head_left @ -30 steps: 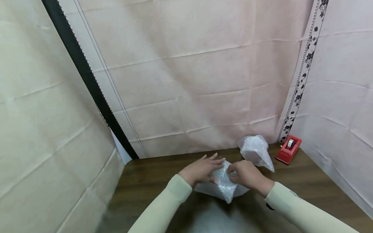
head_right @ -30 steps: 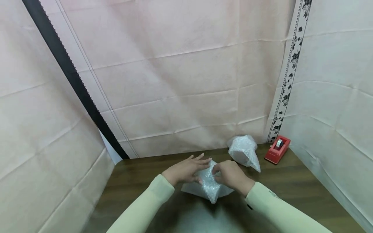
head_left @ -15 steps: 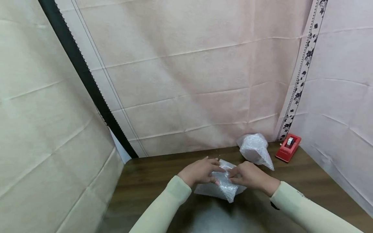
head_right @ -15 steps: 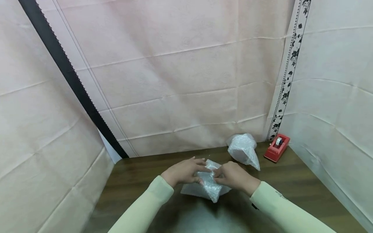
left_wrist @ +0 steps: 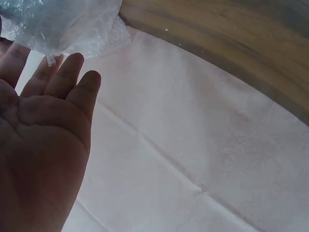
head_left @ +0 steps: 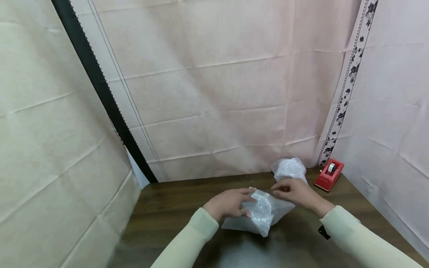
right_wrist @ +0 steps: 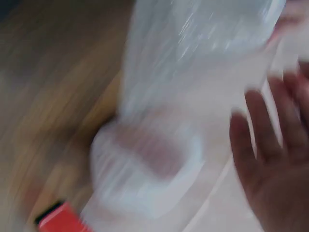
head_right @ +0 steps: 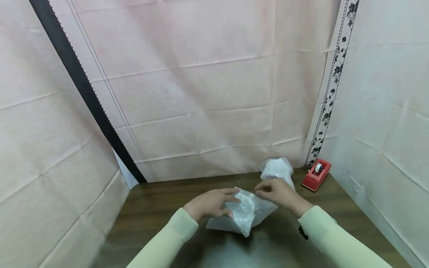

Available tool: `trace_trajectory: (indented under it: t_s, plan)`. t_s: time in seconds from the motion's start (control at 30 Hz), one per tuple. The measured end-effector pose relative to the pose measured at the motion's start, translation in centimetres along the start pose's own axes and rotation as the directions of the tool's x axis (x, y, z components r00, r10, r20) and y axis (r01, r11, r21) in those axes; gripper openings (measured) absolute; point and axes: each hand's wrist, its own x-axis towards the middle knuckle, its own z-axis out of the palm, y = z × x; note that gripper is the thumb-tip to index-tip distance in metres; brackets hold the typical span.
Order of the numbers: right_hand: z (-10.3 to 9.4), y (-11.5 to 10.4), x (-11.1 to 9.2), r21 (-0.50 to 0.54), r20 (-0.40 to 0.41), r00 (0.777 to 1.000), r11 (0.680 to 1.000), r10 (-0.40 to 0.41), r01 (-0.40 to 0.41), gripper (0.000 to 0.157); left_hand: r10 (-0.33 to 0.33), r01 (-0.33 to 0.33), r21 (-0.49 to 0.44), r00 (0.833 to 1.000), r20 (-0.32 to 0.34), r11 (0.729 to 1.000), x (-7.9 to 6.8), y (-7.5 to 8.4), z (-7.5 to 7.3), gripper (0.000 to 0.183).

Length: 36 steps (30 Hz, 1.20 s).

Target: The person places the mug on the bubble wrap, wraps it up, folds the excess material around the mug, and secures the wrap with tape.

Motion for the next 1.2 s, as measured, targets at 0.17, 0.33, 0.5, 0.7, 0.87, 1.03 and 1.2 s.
trace_trajectory:
  t_s: [0.17, 0.33, 0.5, 0.7, 0.87, 1.03, 1.2]
  plan:
    - [-1.9, 4.6, 0.0, -0.039, -0.168, 0.949, 0.960, 0.268, -0.278, 0.070, 0.007, -0.008, -0.038, 1.000, -0.030, 0.999, -0.5, 0.0, 0.4, 0.060]
    - [-1.8, 8.0, 0.1, -0.005, -0.072, 0.920, 0.922, 0.385, -0.387, 0.102, 0.018, -0.020, -0.062, 0.999, -0.027, 0.998, -0.3, 0.0, 0.4, 0.060]
    - [-1.2, 9.7, 0.5, -0.034, -0.083, 0.922, 0.924, 0.378, -0.381, 0.087, 0.033, -0.035, -0.055, 0.999, -0.025, 0.998, 0.2, 0.1, 0.3, 0.062]
    - [0.3, 10.2, 1.4, 0.016, -0.111, 0.927, 0.933, 0.358, -0.359, 0.064, 0.026, -0.027, -0.046, 0.999, -0.023, 0.999, 0.2, -0.4, 0.4, 0.063]
    - [2.2, 8.5, 3.0, 0.097, -0.095, 0.949, 0.952, 0.300, -0.291, 0.064, 0.035, -0.036, -0.022, 0.999, -0.031, 0.999, 0.1, -0.3, 0.2, 0.063]
    - [3.8, 6.8, 4.7, 0.145, -0.052, 0.963, 0.957, 0.263, -0.253, 0.070, 0.046, -0.047, -0.006, 0.998, -0.042, 0.999, 0.4, -0.2, 0.5, 0.063]
    - [4.1, 6.4, 5.7, 0.200, 0.033, 0.971, 0.950, 0.236, -0.238, 0.088, 0.049, -0.049, -0.014, 0.998, -0.034, 0.999, 0.0, -0.3, 0.2, 0.066]
